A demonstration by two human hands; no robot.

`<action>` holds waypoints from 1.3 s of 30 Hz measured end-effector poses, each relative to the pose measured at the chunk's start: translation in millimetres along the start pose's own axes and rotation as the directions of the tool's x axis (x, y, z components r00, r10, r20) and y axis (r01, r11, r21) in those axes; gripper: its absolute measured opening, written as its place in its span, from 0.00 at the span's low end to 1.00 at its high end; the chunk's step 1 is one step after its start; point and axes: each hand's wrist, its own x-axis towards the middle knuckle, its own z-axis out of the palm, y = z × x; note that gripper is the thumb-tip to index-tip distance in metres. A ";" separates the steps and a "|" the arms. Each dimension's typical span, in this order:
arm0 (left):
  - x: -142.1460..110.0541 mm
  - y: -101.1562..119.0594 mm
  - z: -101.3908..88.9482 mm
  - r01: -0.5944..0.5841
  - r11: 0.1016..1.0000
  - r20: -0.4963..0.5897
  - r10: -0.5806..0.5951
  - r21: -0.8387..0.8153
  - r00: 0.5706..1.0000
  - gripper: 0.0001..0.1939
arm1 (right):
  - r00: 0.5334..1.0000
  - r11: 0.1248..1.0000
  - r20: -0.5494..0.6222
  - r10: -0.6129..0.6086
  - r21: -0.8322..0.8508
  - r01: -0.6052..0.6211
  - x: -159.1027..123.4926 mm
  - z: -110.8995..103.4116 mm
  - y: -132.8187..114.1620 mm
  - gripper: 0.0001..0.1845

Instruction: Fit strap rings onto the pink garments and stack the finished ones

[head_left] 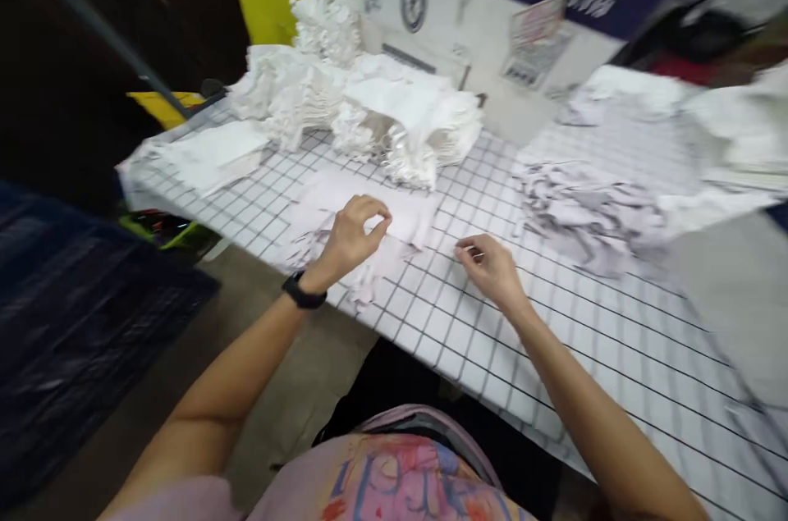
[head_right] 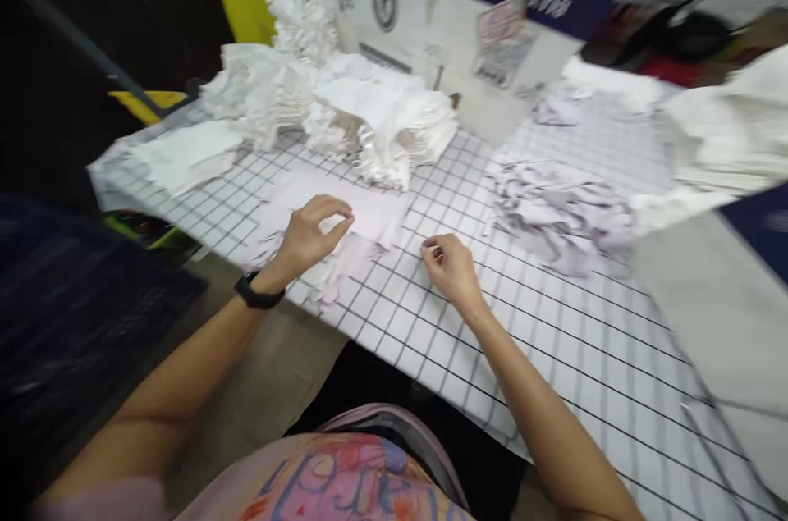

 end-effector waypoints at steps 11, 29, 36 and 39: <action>37.7 101.5 138.0 -0.212 0.969 0.445 0.247 -0.128 0.861 0.07 | 0.863 0.962 -0.505 0.026 -0.221 -0.159 -2.5 -129.1 93.7 0.17; 130.2 189.5 184.0 -0.149 0.918 0.280 0.262 -0.367 0.924 0.12 | 0.811 0.992 -0.572 -0.122 -0.099 0.079 -29.7 -193.3 41.5 0.07; 105.0 213.0 130.8 -0.219 0.685 0.317 0.565 -0.695 0.762 0.17 | 0.811 0.954 -0.579 -0.082 0.191 0.233 -53.1 -210.7 -37.5 0.07; 86.8 216.4 126.1 -0.225 0.749 0.261 0.471 -0.623 0.843 0.03 | 0.782 0.937 -0.614 -0.103 0.205 0.285 -68.0 -211.2 -58.8 0.08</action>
